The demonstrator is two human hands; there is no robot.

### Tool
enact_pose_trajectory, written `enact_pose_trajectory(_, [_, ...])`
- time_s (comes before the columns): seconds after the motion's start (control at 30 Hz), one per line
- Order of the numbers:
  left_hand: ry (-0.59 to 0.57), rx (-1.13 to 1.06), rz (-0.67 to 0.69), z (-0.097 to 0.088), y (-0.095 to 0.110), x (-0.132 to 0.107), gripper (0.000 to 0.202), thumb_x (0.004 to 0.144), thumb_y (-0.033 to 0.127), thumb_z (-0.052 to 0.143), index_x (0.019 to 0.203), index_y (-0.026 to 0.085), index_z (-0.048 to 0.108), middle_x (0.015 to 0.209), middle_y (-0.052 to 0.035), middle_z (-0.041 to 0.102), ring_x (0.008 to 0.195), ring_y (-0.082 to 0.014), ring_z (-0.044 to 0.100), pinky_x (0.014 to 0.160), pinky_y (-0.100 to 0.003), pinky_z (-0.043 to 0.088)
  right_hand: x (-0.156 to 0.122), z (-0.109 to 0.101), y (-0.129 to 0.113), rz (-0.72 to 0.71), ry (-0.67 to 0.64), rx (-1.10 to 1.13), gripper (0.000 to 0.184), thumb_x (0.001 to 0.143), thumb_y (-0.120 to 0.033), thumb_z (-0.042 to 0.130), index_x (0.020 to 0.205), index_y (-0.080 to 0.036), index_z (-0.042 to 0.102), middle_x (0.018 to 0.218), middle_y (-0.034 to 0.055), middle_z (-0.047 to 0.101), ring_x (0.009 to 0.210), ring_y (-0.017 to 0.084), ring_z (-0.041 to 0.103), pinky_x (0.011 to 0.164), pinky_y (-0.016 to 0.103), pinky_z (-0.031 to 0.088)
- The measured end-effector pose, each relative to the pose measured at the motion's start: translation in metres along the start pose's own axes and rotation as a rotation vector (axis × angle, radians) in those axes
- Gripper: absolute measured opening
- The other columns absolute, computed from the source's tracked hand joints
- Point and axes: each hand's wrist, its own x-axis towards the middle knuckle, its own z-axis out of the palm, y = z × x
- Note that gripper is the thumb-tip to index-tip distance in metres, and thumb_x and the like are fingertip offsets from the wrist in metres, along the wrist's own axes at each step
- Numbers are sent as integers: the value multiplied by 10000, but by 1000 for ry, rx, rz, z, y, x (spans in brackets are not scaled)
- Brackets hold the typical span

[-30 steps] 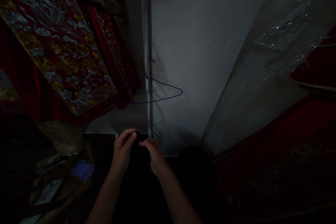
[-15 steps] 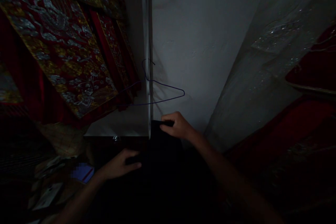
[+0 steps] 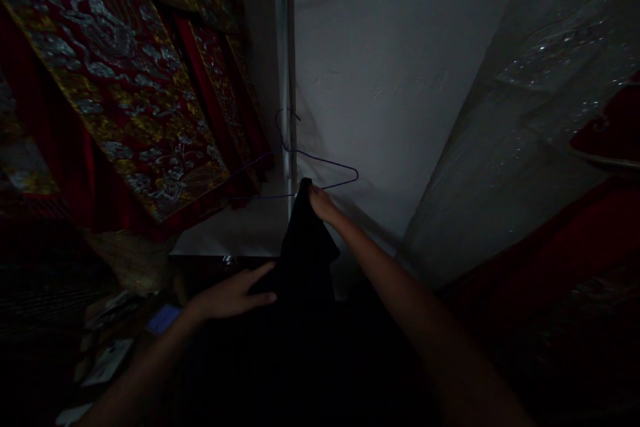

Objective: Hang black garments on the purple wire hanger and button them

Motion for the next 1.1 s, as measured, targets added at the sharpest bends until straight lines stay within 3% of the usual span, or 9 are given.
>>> enact_pose_trajectory(0.07, [-31, 49, -61, -20, -12, 7, 503, 635, 188, 869, 1113, 298, 758, 1145, -67, 757, 1012, -266, 719, 919, -325, 520, -1, 7, 5, 55, -78, -26, 467, 858, -575, 516, 660, -172, 642, 569, -13, 555, 596, 143, 500, 581, 252, 368])
enact_pose_trajectory(0.17, [-44, 169, -176, -54, -32, 10, 300, 589, 201, 887, 855, 292, 782, 868, -45, 784, 759, -262, 728, 732, -311, 531, -10, -2, 6, -50, -144, -82, 413, 791, -525, 631, 572, -178, 589, 529, -48, 464, 564, 110, 433, 552, 231, 308])
enact_pose_trajectory(0.23, [23, 173, -207, -72, -39, 9, 251, 540, 181, 904, 719, 265, 750, 711, -39, 737, 650, -250, 690, 689, -302, 514, -17, -18, 3, -133, -219, -157, 398, 773, -510, 669, 572, -177, 587, 520, -59, 428, 552, 100, 408, 539, 226, 279])
enact_pose_trajectory(0.3, [139, 142, -144, -81, -35, 8, 284, 510, 148, 909, 717, 242, 738, 734, -54, 717, 709, -244, 684, 759, -299, 512, -20, -34, -4, -166, -268, -241, 402, 794, -532, 660, 613, -177, 616, 521, -57, 436, 544, 103, 409, 529, 229, 264])
enact_pose_trajectory(0.47, [204, 223, 158, -77, 16, 8, 256, 578, 166, 852, 786, 227, 715, 1028, -89, 700, 1086, -270, 600, 1009, -322, 431, -23, -55, -28, -199, -274, -370, 503, 894, -594, 533, 604, -185, 584, 524, -41, 452, 530, 109, 411, 533, 250, 255])
enact_pose_trajectory(0.6, [240, 407, 207, -86, 42, 12, 186, 592, 213, 814, 683, 234, 653, 866, -28, 668, 873, -229, 570, 841, -288, 471, -27, -56, -39, -252, -299, -364, 507, 913, -564, 517, 564, -195, 506, 522, -42, 429, 530, 109, 409, 559, 258, 275])
enact_pose_trajectory(0.8, [398, 629, 233, -114, 43, 20, 172, 633, 280, 797, 676, 221, 640, 709, 12, 604, 661, -170, 518, 637, -242, 386, -33, -57, -41, -222, -268, -292, 483, 872, -553, 593, 552, -197, 533, 517, -35, 453, 535, 116, 412, 549, 266, 263])
enact_pose_trajectory(0.97, [477, 661, 352, -119, 82, 35, 202, 706, 329, 752, 739, 212, 590, 756, 6, 592, 723, -178, 528, 689, -264, 397, -32, -56, -41, -232, -303, -365, 499, 920, -568, 487, 584, -199, 491, 542, -35, 428, 554, 114, 411, 546, 253, 272])
enact_pose_trajectory(1.1, [446, 606, 536, -101, 121, 59, 163, 746, 272, 698, 822, 203, 571, 906, -15, 616, 865, -189, 560, 812, -283, 421, -33, -47, -37, -258, -318, -325, 503, 930, -567, 470, 593, -196, 516, 548, -36, 456, 543, 113, 425, 542, 248, 296])
